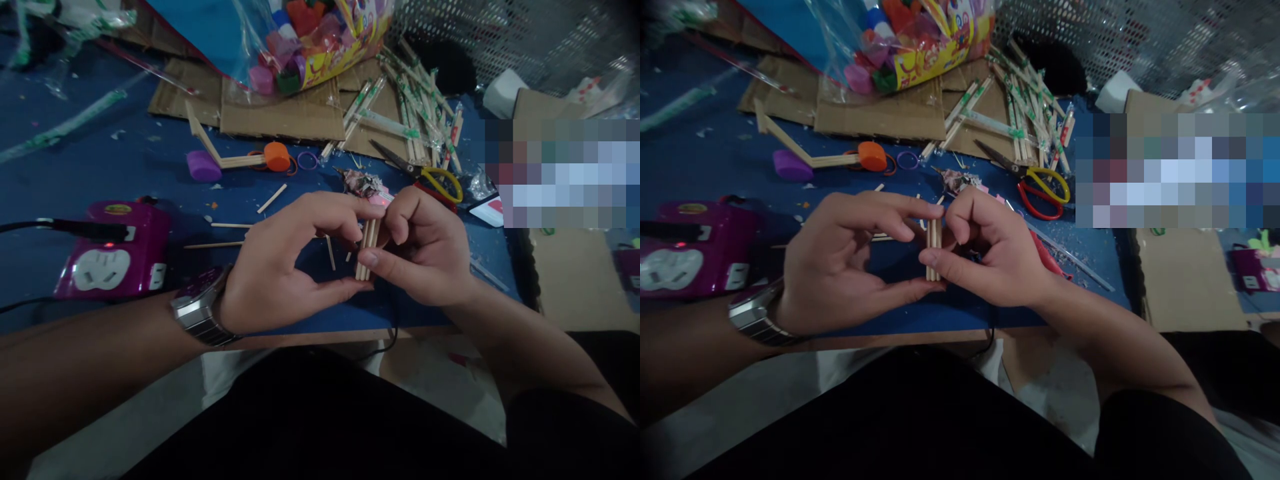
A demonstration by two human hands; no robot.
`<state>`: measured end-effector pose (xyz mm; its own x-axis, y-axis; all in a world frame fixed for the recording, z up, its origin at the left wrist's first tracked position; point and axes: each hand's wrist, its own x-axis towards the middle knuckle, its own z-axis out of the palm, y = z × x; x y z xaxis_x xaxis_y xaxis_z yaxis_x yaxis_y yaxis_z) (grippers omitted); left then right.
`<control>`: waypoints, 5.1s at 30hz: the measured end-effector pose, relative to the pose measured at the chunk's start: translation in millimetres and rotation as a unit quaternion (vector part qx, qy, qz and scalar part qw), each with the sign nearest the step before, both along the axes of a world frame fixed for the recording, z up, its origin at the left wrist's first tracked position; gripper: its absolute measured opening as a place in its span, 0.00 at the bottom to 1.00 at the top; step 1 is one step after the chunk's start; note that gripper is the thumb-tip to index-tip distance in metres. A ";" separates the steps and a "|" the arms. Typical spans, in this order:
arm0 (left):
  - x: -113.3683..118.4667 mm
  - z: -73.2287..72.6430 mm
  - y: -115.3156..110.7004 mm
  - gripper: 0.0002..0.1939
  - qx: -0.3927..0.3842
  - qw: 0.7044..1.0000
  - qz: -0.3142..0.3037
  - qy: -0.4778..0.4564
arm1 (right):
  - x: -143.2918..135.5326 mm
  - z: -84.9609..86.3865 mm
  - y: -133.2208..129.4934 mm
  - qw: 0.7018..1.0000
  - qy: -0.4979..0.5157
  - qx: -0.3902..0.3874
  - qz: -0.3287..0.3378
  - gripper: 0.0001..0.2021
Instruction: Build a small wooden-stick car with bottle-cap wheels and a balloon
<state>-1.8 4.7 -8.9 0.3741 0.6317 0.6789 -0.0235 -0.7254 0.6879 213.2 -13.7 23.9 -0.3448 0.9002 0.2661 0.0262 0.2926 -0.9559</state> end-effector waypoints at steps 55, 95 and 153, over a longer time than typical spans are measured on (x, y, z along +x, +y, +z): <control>-0.4 -9.7 24.2 0.39 -0.054 0.992 0.009 -0.115 | 9.7 14.2 4.1 0.919 -0.353 -0.031 0.171 0.09; 1.3 -2.4 13.6 0.31 -0.141 0.986 0.026 -0.090 | 8.2 20.3 5.3 0.846 -0.496 0.017 0.195 0.07; 0.6 -1.1 -1.3 0.22 0.036 0.997 -0.073 0.015 | 27.6 21.5 24.6 0.904 -0.332 0.031 -0.269 0.16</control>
<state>-1.2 3.4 -10.0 0.4798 0.5191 0.7073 -0.1131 -0.7628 0.6366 240.7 10.9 45.4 0.0355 0.9757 0.2162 0.7423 0.1191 -0.6594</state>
